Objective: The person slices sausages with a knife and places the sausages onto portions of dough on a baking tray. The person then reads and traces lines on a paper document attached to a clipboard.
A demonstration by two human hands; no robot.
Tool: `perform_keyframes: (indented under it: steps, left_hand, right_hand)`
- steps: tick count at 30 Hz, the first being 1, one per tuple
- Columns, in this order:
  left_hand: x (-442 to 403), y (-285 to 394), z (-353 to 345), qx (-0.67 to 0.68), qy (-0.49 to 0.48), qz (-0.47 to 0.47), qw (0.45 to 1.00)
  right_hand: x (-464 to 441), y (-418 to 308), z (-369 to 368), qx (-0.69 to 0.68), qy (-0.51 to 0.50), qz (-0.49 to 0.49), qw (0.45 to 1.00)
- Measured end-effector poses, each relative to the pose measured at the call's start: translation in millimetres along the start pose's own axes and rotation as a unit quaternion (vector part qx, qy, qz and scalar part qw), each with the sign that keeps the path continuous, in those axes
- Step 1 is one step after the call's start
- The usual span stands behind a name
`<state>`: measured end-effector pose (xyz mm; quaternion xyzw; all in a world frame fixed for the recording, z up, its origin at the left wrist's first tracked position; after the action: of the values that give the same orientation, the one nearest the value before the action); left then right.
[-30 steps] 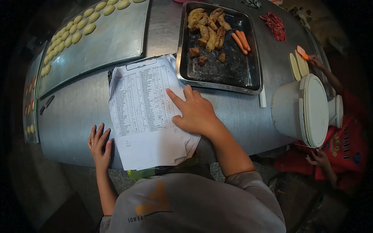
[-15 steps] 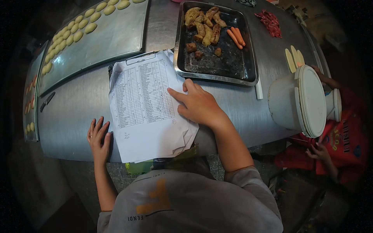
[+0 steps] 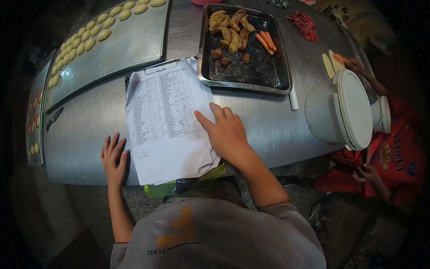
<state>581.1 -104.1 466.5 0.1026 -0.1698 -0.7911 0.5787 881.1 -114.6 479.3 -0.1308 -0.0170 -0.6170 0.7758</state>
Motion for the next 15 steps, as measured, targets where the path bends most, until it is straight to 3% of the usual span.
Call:
perform_keyframes:
  steps: [15]
  left_hand:
    - [-2.2, 0.2, 1.4, -0.006, -0.009, 0.008, 1.000]
  right_hand:
    - [-3.4, -3.6, 1.2, -0.047, 0.008, -0.017, 0.999]
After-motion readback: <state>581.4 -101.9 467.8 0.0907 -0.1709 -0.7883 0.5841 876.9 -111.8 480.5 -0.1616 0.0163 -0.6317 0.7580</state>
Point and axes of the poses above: each hand's wrist, its own x-axis away from the middle knuckle, its own z-axis out of the back of the hand, y = z × x, the point moved 6 cm from there along -x, towards the middle knuckle, and after that the axes turned 14 degrees about -y, right-handed, at the moved point
